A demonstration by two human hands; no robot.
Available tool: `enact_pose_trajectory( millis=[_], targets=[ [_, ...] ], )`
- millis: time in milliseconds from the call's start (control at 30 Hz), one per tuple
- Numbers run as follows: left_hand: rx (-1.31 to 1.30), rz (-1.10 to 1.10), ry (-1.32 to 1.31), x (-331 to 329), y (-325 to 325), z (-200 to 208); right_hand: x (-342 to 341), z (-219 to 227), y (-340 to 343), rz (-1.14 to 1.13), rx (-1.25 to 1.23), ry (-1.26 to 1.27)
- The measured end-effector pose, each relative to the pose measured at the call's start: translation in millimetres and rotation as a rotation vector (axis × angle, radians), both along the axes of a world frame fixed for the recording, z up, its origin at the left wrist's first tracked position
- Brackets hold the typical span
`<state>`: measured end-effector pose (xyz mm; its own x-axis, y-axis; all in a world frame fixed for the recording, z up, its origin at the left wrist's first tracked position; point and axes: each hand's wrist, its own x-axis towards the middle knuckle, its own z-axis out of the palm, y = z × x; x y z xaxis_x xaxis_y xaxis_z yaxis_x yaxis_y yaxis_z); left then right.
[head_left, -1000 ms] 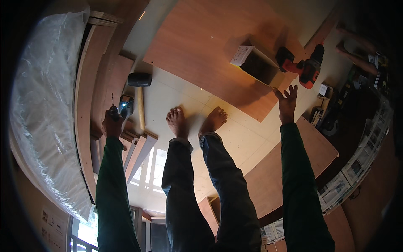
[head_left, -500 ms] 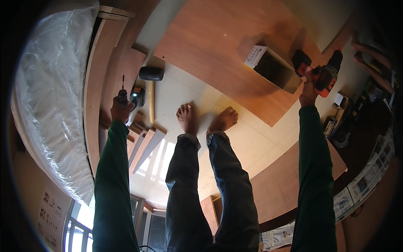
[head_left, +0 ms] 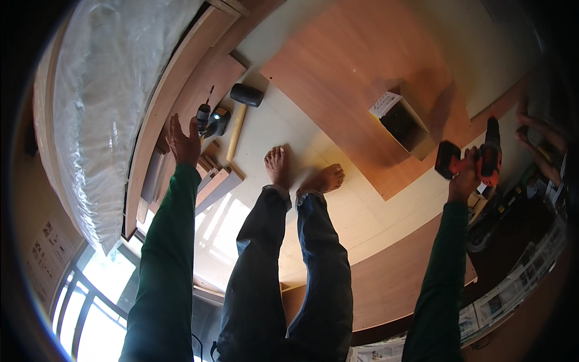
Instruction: The person assembles a wooden cabinet on the floor using a cordless drill and a hammer. They secure wooden panels together, insert screws, and fit a drawer into the frame.
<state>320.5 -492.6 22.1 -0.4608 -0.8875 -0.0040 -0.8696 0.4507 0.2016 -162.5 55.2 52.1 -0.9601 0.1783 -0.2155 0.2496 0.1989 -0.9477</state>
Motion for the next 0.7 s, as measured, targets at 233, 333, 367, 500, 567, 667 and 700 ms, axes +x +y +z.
enact_pose_trajectory(
  millis=[233, 333, 367, 500, 567, 667, 700],
  targets=[
    [0.467, 0.287, 0.303, -19, 133, 16, 86, 151, 47, 0.377, 0.459, -0.1],
    [0.446, 0.215, 0.446, -49, 218, 45, 130, 188, -9, 0.606, 0.47, -0.473],
    [0.452, 0.198, 0.562, -64, 248, 50, 139, 189, -22, 0.705, 0.482, -0.568],
    [1.297, 0.318, 0.347, -66, 352, 50, 184, 157, -35, 0.769, 0.356, -0.687],
    [1.222, 0.353, 0.383, -87, 381, 48, 191, 142, -52, 0.814, 0.356, -0.679],
    [1.058, 0.454, 0.448, -116, 411, 17, 203, 138, -67, 0.812, 0.375, -0.62],
    [1.03, 0.509, 0.458, -127, 419, 0, 206, 137, -73, 0.827, 0.396, -0.569]
  ],
)
